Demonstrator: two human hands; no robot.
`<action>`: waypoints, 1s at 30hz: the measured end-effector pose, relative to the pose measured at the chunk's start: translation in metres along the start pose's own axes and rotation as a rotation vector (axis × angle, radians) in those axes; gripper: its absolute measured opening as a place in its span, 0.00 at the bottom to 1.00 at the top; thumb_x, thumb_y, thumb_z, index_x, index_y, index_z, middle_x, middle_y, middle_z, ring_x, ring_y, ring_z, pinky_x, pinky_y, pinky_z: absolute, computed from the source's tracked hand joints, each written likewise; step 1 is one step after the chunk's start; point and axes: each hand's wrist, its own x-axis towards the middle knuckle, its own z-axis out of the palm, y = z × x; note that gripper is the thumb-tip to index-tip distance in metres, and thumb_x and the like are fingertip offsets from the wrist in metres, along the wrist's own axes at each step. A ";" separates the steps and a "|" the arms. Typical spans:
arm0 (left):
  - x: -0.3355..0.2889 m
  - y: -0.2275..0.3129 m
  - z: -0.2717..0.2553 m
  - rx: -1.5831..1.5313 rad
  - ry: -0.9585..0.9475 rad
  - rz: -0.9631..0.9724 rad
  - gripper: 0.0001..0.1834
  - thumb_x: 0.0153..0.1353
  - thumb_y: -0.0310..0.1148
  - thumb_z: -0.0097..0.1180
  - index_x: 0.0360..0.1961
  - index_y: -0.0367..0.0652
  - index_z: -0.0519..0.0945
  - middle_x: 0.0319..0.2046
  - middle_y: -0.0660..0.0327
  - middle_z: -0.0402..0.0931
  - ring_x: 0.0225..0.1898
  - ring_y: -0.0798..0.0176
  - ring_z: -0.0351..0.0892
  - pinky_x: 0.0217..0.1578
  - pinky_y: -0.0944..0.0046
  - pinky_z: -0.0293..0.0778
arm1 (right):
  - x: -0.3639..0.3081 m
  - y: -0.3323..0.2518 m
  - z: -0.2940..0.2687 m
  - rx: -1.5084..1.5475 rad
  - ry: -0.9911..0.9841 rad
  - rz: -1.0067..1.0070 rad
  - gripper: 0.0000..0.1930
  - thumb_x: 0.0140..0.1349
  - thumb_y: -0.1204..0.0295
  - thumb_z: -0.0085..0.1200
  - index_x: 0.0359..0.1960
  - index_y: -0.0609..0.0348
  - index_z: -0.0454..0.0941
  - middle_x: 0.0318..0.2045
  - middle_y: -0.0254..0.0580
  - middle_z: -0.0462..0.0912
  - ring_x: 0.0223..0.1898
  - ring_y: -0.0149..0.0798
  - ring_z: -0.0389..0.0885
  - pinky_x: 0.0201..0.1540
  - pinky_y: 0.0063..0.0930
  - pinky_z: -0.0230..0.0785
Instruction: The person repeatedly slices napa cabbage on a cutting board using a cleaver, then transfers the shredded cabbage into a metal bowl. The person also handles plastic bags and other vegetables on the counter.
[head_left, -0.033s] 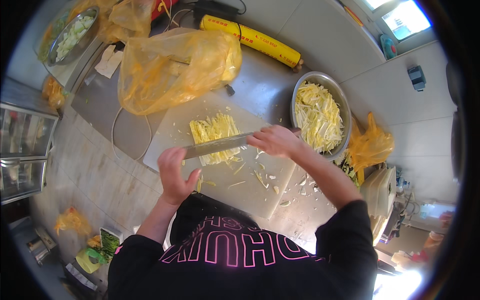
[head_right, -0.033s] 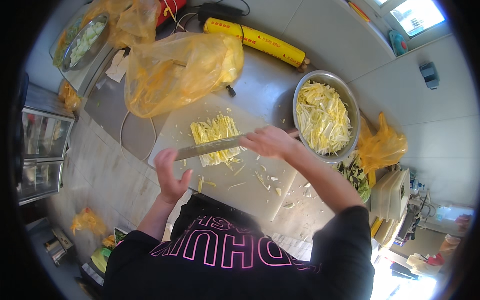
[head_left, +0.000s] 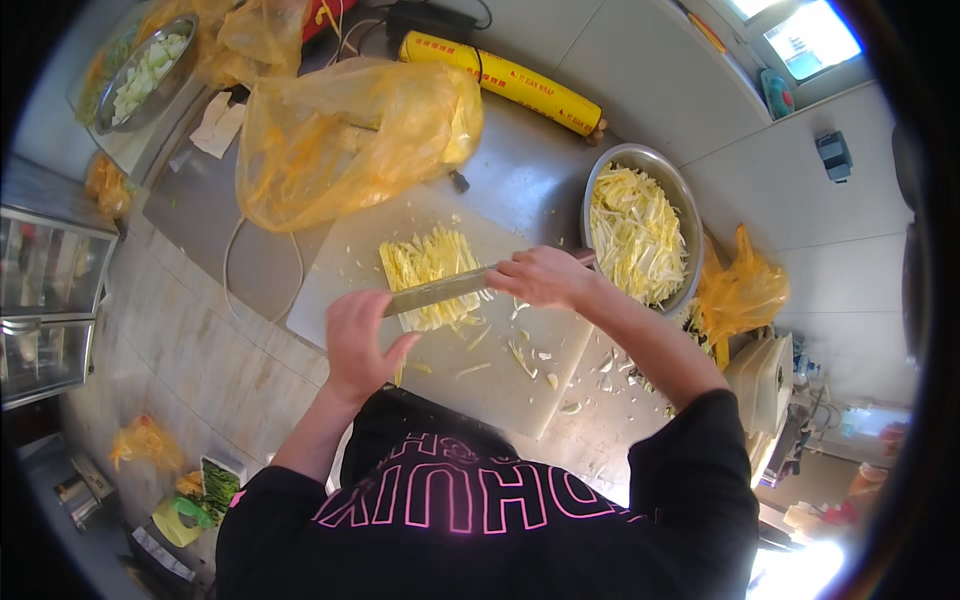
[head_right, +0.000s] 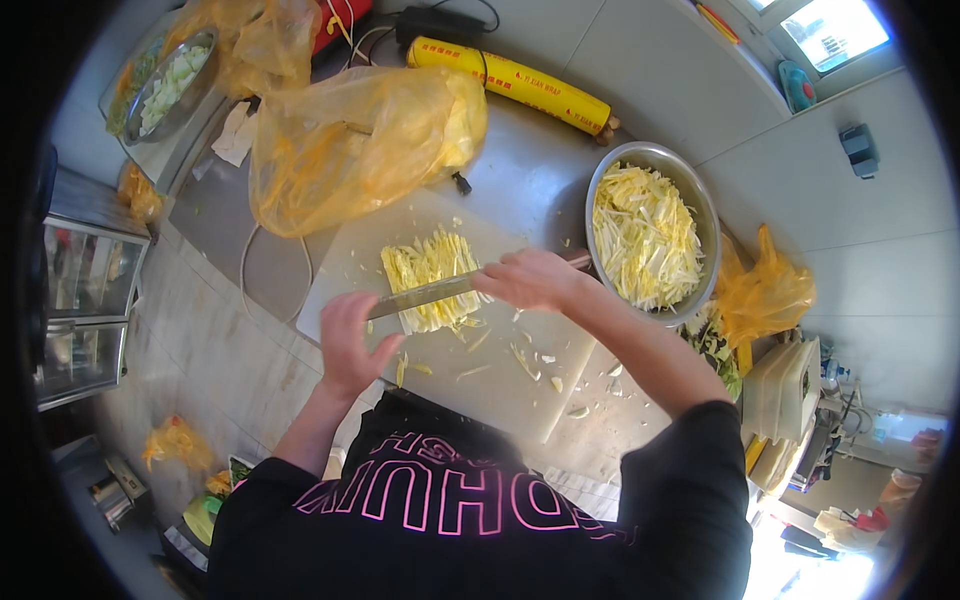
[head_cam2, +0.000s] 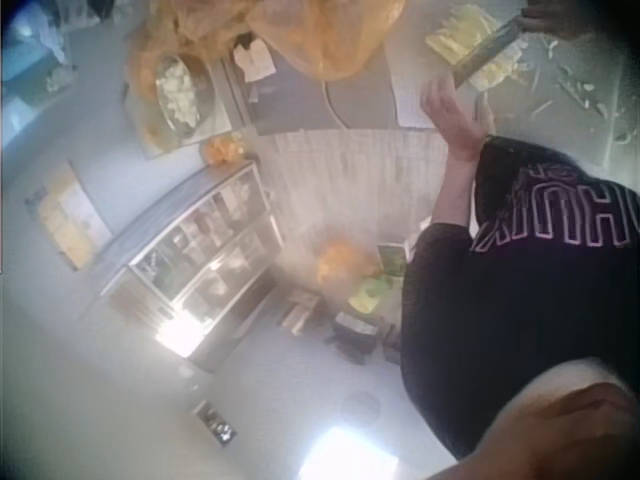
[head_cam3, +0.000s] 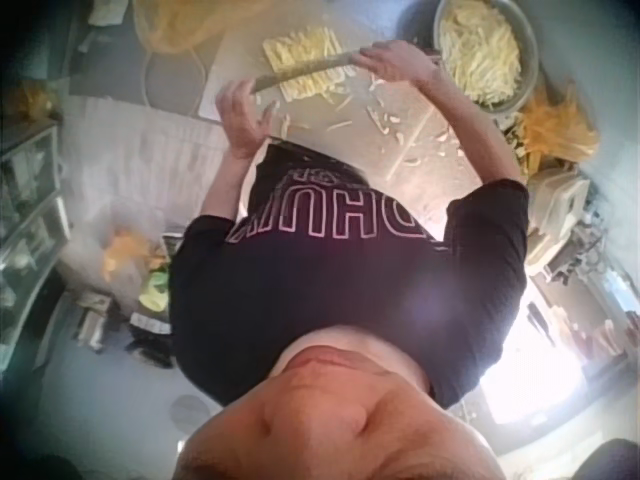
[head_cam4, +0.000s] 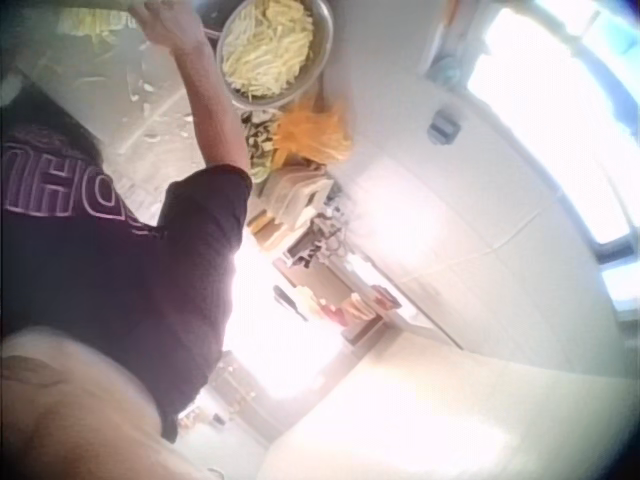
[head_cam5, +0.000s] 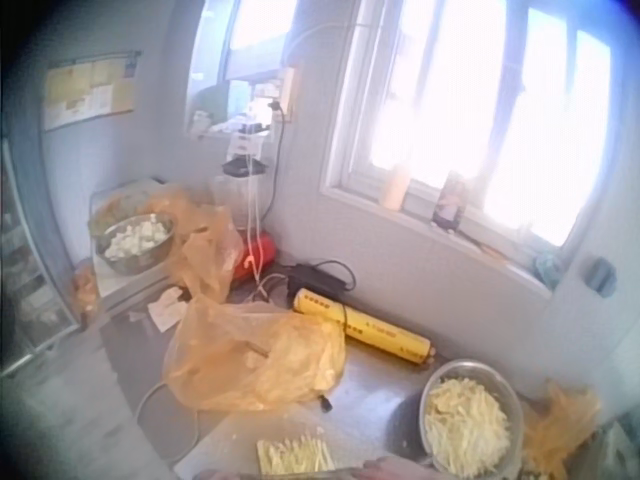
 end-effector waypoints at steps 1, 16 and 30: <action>0.022 0.006 0.008 0.038 -0.187 -0.052 0.35 0.42 0.48 0.70 0.46 0.37 0.72 0.42 0.50 0.72 0.48 0.45 0.71 0.51 0.50 0.65 | 0.012 0.007 0.003 -0.009 -0.045 -0.024 0.09 0.59 0.73 0.44 0.42 0.51 0.66 0.30 0.39 0.77 0.34 0.48 0.80 0.31 0.42 0.72; 0.049 -0.019 0.076 0.361 -0.578 0.001 0.08 0.51 0.34 0.60 0.27 0.41 0.79 0.29 0.57 0.76 0.37 0.55 0.79 0.35 0.56 0.76 | 0.032 0.021 0.075 0.125 0.031 0.303 0.05 0.56 0.66 0.50 0.30 0.51 0.75 0.29 0.36 0.79 0.32 0.45 0.81 0.33 0.43 0.72; -0.020 -0.076 0.074 -0.370 0.121 -0.494 0.26 0.65 0.42 0.49 0.59 0.36 0.67 0.58 0.46 0.64 0.61 0.48 0.62 0.61 0.52 0.58 | -0.051 -0.079 0.094 0.533 0.527 1.115 0.11 0.61 0.63 0.51 0.30 0.59 0.76 0.26 0.50 0.79 0.31 0.54 0.78 0.34 0.45 0.71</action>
